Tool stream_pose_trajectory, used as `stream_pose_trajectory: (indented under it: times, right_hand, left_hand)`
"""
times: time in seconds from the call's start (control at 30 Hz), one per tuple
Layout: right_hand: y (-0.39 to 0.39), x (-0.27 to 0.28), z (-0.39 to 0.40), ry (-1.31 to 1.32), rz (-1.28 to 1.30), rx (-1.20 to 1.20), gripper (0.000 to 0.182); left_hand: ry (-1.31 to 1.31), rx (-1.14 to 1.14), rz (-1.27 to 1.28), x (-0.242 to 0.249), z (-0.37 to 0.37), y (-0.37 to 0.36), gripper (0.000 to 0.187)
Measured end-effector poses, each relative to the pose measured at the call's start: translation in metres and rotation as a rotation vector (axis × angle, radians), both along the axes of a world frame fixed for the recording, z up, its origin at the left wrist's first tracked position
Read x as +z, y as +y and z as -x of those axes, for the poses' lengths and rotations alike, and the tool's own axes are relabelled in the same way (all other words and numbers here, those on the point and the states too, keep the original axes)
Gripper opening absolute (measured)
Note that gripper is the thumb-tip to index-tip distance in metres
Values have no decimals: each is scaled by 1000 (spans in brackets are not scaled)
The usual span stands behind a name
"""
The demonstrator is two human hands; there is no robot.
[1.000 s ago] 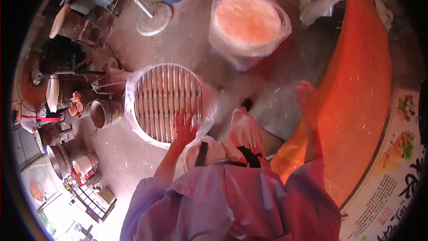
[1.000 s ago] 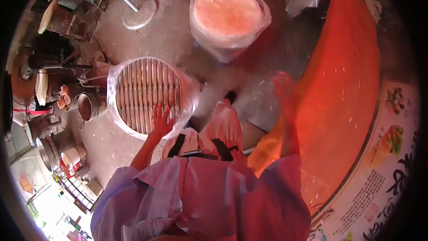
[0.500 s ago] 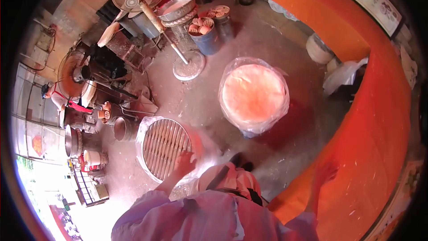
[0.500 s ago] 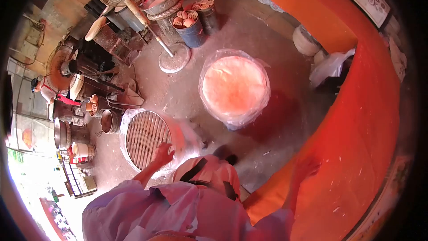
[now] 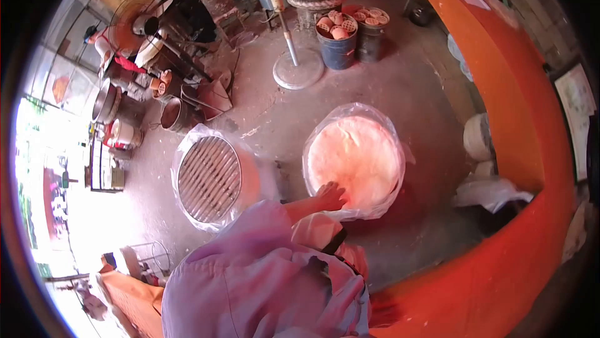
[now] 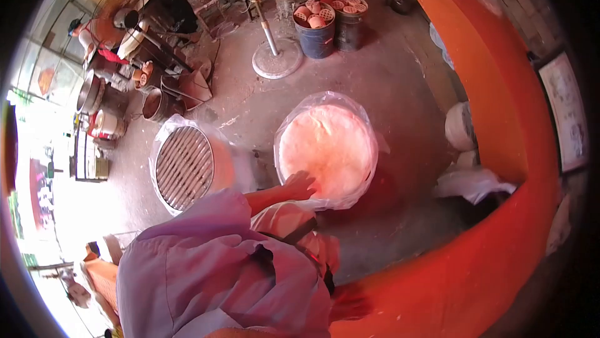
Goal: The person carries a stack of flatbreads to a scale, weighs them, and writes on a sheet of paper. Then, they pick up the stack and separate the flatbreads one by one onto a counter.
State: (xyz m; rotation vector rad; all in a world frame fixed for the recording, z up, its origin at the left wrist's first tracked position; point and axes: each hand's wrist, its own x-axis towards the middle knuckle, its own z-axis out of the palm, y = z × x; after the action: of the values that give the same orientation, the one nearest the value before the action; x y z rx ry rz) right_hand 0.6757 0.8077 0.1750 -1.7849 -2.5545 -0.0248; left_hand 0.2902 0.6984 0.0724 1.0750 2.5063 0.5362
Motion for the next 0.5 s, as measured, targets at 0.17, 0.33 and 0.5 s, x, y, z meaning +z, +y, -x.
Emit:
stream_pose_trajectory:
  times: [0.17, 0.33, 0.5]
  right_hand:
    - [79, -7, 73, 162, 330, 231, 60]
    - [163, -15, 130, 197, 604, 487, 51]
    - [267, -21, 120, 117, 810, 603, 43]
  left_hand:
    - [-138, 74, 157, -15, 1, 16, 36]
    - [-121, 214, 92, -77, -5, 20, 30]
    - [-168, 307, 359, -75, 10, 40, 42]
